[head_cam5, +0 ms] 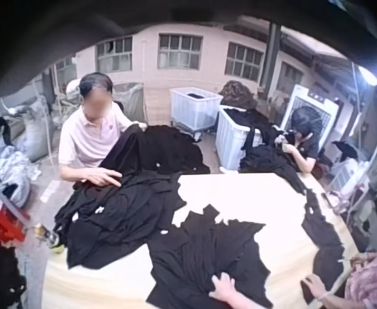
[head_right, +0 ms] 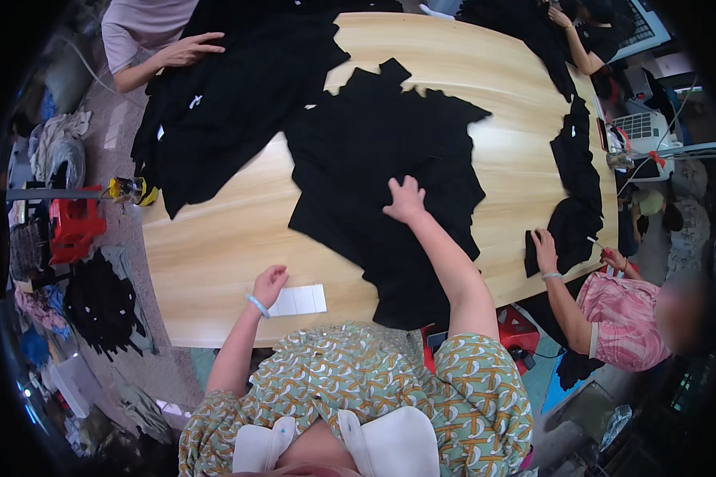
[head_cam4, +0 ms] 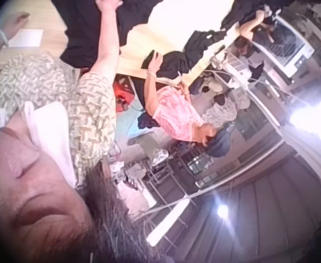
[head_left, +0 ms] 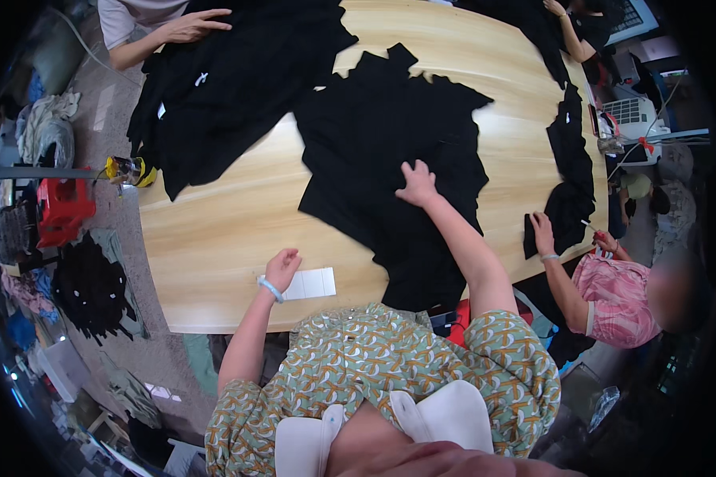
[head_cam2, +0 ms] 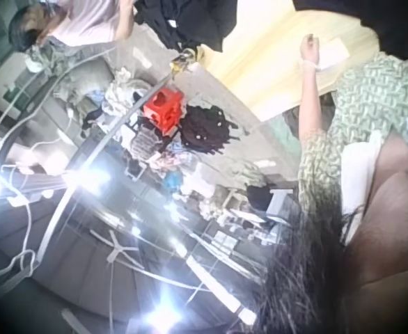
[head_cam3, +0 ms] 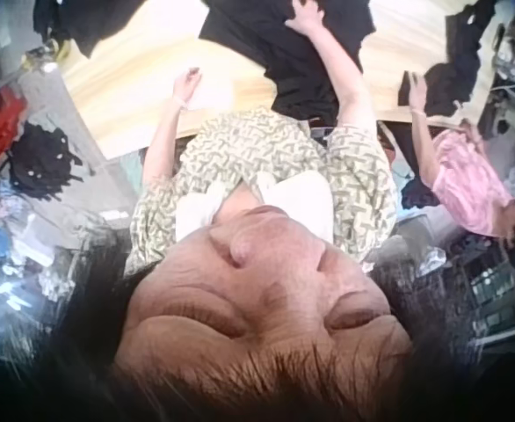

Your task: Inspecting and trimming loose threads from black garments on a production table.

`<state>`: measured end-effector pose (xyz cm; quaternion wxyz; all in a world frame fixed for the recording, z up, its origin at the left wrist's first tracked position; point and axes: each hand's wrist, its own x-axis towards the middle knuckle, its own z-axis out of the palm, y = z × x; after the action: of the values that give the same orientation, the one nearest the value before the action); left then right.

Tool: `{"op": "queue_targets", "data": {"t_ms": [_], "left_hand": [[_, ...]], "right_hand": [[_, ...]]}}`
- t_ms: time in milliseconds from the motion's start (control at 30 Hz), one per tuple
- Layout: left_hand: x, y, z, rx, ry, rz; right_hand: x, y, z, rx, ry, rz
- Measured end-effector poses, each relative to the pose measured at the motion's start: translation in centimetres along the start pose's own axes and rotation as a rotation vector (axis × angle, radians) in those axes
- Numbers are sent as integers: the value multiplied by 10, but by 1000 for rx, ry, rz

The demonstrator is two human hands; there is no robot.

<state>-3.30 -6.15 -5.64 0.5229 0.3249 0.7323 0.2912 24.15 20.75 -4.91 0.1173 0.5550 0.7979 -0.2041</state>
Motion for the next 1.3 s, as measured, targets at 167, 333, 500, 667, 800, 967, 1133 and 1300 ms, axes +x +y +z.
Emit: {"op": "queue_targets", "data": {"t_ms": [167, 333, 500, 667, 800, 967, 1133, 1300], "left_hand": [[2, 73, 6, 227, 41, 369], [-2, 102, 12, 503, 160, 647], [-2, 47, 18, 569, 265, 405], [-29, 33, 25, 557, 425, 486], [-36, 30, 39, 545, 339, 497], [-25, 39, 31, 534, 381, 532], [-28, 68, -4, -223, 396, 206], [-48, 69, -39, -334, 368, 206]], "right_hand": [[-48, -52, 21, -77, 13, -451], [-91, -115, 56, -91, -107, -972], [-107, -158, 96, 130, 44, -1209], [-93, -133, 2, 513, 286, -1013], [-66, -59, -31, 591, 87, -380], [-80, -50, -23, 400, -297, -478], [-89, -64, -3, 255, -87, -698], [-101, -75, -23, 360, -249, -712]]}}
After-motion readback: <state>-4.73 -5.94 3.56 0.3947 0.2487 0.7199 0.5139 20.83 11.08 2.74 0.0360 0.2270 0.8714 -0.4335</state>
